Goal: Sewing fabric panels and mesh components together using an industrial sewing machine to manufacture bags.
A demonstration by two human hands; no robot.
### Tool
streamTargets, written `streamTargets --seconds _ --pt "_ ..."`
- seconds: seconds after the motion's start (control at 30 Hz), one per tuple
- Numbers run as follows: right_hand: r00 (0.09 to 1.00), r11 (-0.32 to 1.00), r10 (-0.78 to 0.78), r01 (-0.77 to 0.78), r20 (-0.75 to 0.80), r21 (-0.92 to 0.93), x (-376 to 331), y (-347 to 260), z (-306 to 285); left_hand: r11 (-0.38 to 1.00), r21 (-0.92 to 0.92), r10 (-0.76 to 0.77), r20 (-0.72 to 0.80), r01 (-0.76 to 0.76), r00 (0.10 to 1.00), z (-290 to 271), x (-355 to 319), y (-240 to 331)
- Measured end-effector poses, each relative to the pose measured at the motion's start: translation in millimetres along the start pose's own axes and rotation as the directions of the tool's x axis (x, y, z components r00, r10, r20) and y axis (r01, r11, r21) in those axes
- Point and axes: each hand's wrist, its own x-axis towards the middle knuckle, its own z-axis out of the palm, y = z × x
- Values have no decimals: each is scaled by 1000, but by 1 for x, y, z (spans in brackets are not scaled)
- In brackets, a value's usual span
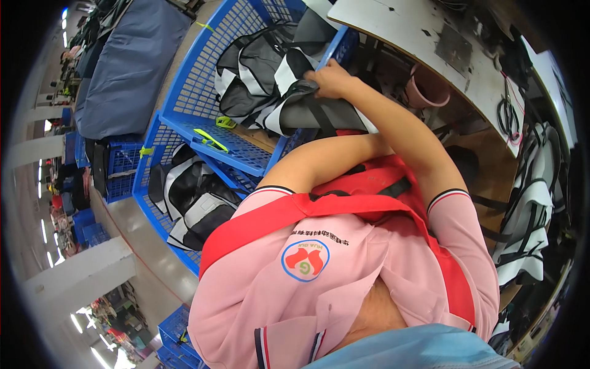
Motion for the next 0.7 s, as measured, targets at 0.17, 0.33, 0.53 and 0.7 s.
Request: streamTargets --seconds 0.17,0.33,0.53,0.7 --pt "888 958 -159 245 -431 151 -65 17 10 876 472 -204 184 96 961 -12 -8 99" --pt "821 998 -51 64 -568 4 -195 50 -15 872 -473 -3 260 130 966 -139 -61 202" --pt "822 997 71 -56 -566 44 -273 30 -11 938 -200 -345 -523 282 779 -265 -67 119" --pt "803 993 112 -62 -586 105 -285 20 -8 530 796 -418 -53 291 907 -234 -93 -9"
